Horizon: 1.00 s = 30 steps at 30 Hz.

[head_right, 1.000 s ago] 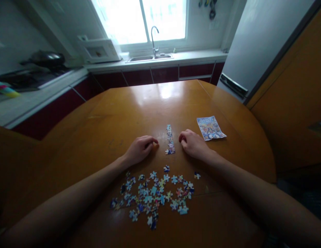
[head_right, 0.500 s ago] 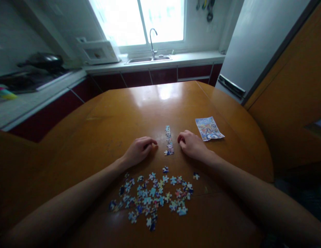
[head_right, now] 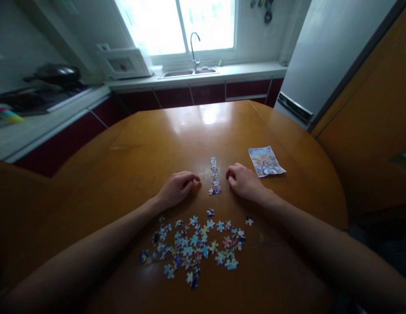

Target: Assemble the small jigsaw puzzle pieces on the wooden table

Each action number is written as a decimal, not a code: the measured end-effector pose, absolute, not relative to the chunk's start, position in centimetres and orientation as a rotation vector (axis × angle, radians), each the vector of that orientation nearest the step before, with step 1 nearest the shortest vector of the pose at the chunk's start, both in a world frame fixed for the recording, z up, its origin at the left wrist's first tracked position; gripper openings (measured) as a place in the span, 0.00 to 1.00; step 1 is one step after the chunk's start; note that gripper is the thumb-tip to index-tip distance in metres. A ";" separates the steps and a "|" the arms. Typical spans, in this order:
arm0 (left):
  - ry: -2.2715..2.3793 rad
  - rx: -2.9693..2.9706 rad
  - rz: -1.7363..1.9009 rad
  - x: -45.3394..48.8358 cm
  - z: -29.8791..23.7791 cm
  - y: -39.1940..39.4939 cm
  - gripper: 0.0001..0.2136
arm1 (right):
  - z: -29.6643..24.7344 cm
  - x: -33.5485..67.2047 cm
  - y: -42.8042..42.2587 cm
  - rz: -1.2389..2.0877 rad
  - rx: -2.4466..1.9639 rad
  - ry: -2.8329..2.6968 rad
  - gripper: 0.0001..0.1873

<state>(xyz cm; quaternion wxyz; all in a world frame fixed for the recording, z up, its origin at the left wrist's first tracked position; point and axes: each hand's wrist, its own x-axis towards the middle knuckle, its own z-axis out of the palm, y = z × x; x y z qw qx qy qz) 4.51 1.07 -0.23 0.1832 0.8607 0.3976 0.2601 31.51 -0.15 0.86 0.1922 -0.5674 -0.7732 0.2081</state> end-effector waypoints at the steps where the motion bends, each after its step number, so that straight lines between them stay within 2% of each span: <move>1: 1.122 2.431 0.732 4.5 -0.2 1.1 0.13 | 0.9 31.5 -0.1 0.582 -1.595 -2.173 0.09; 19: 1.116 2.438 0.718 4.4 -0.4 1.2 0.12 | 2.0 31.2 -1.3 0.589 -1.554 -2.195 0.05; 27: 1.132 2.452 0.717 4.4 -0.6 1.2 0.12 | 3.3 29.1 -5.5 0.821 -1.055 -2.488 0.06; 30: 1.132 2.445 0.719 4.5 -0.4 1.1 0.11 | 3.3 28.4 -6.6 0.824 -0.996 -2.571 0.06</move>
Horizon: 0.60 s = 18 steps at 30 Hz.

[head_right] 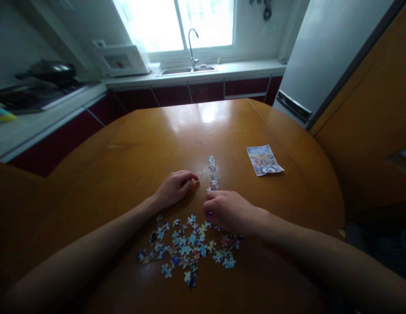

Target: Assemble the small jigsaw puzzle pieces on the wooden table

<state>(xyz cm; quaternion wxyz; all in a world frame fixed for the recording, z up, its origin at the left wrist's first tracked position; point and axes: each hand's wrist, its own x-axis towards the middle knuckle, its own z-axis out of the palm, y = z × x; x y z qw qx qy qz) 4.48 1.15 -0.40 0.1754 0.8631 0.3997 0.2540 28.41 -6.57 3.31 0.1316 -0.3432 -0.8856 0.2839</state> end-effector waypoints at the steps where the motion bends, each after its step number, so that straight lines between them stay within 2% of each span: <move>1: 1.132 2.442 0.719 4.5 -0.3 1.1 0.11 | 3.3 28.3 -6.8 0.814 -0.985 -2.593 0.07; 14: 1.117 2.442 0.729 4.5 -0.4 1.2 0.12 | 3.8 29.2 -6.2 0.843 -0.901 -2.686 0.07; 18: 1.112 2.440 0.721 4.6 -0.2 1.1 0.12 | 4.1 29.8 -5.3 0.852 -1.032 -2.572 0.08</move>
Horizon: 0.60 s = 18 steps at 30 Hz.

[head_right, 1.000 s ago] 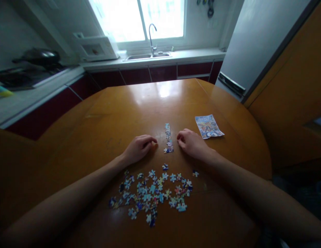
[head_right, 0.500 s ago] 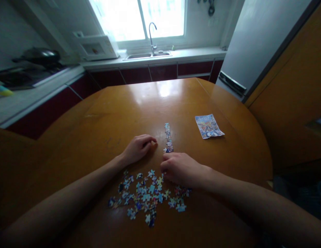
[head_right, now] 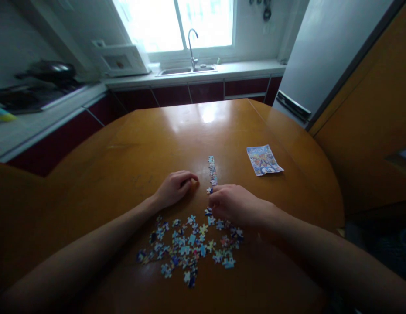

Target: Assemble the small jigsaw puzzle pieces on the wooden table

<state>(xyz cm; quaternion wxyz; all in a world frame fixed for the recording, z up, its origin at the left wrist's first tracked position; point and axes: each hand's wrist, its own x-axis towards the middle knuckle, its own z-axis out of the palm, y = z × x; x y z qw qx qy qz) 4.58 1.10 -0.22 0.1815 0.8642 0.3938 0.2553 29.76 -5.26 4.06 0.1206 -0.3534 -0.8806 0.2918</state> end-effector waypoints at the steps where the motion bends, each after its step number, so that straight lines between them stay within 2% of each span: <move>1: 1.109 2.440 0.720 4.6 -0.2 1.1 0.12 | 4.0 30.0 -4.9 0.822 -1.098 -2.527 0.08; 7: 1.108 2.433 0.713 4.4 -0.4 1.2 0.12 | 3.4 30.9 -2.9 0.680 -1.368 -2.345 0.07; 18: 1.117 2.417 0.707 4.3 -0.4 1.3 0.11 | 4.6 30.3 -4.2 0.729 -1.344 -2.475 0.09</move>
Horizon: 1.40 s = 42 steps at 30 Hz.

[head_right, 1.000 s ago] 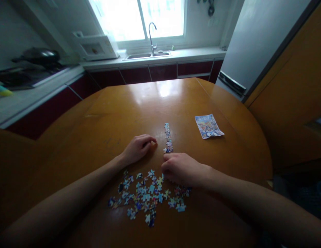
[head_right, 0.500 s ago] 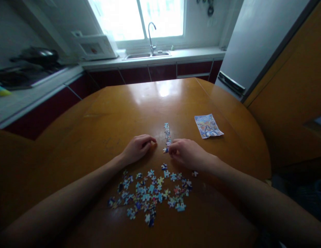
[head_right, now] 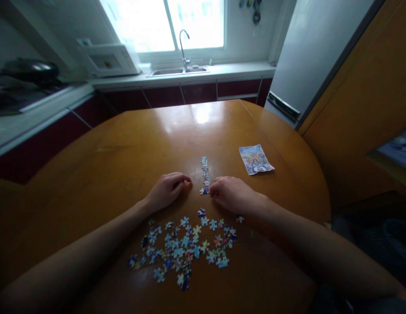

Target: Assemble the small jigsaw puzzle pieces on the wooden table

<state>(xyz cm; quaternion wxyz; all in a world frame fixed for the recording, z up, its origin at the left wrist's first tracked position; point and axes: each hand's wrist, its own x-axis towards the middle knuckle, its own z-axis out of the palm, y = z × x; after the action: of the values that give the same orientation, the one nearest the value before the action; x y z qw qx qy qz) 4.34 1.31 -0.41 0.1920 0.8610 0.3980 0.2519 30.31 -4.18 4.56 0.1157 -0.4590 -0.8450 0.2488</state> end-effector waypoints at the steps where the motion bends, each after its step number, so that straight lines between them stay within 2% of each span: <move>1: 1.115 2.418 0.706 4.3 -0.5 1.3 0.11 | 4.6 30.4 -4.2 0.737 -1.337 -2.484 0.09; 17: 1.105 2.419 0.713 4.3 -0.5 1.3 0.11 | 2.6 29.0 -5.1 0.871 -0.988 -2.574 0.07; 29: 1.091 2.429 0.715 4.3 -0.6 1.4 0.11 | 3.0 29.3 -4.4 0.923 -1.112 -2.553 0.08; 37: 1.084 2.428 0.707 4.2 -0.6 1.5 0.11 | 6.6 31.8 -5.0 0.909 -1.114 -2.799 0.07; 42: 1.091 2.426 0.701 4.2 -0.6 1.4 0.11 | 7.2 32.2 -7.9 0.710 -1.174 -2.988 0.05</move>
<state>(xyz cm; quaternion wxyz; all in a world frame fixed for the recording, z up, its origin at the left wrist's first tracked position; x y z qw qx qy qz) 4.24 1.38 -0.58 0.1941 0.8651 0.3892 0.2499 32.16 -7.93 7.20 -0.0731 -0.3560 -0.9064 0.2153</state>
